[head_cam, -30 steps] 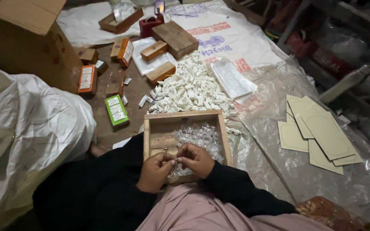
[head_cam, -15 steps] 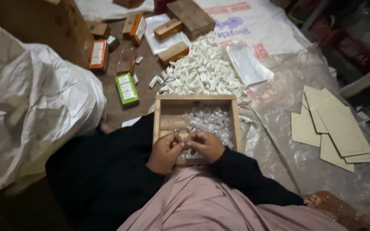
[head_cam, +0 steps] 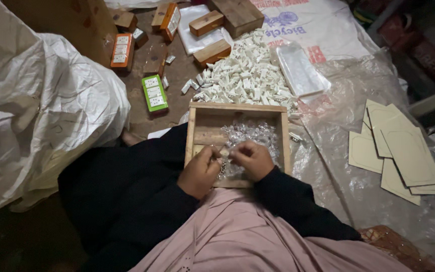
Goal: The person sits on the floor and repeatedly picks up small clear plastic components from a wooden box, attaches them to white plastic bases, and places the assembled units back into the box. The workspace includes piles of white components, cardboard pieces, and packaging materials.
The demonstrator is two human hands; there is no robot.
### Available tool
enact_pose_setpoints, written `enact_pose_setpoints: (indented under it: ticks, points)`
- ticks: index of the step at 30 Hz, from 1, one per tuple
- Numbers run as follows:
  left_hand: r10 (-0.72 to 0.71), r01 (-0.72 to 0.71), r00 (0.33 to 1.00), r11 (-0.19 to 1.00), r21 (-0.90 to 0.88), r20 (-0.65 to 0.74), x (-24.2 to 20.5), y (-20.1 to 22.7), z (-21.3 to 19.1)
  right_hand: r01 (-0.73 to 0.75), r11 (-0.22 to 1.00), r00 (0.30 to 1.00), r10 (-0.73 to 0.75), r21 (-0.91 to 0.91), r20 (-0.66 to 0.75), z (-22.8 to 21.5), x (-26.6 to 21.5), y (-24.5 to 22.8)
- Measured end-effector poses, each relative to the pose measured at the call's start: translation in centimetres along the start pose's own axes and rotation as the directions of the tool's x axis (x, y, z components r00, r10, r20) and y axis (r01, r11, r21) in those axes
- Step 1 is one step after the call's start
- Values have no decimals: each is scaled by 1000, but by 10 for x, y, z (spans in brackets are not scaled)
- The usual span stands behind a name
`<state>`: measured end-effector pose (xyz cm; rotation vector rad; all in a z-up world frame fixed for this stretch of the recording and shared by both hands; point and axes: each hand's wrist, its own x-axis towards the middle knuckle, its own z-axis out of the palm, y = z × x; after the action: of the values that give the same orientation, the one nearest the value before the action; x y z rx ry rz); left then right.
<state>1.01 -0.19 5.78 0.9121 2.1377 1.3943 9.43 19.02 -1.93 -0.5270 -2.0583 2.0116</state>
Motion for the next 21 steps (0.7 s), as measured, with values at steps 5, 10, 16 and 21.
enact_pose_setpoints:
  ticks: [5,10,16,21]
  points:
    - [187,-201,978,964,172,98,-5,-3,4,-4,993,1000,4,115,0,-15,4,9]
    - [152,-183,978,953,241,141,-5,-3,1,-62,977,998,63,206,2,-9,1,4]
    - [59,-82,996,927,367,74,-7,3,3,-19,995,1000,17,101,23,-1,-5,-3]
    - [153,-166,986,927,337,63,-8,-1,2,61,998,998,-61,-4,-1,2,-4,-3]
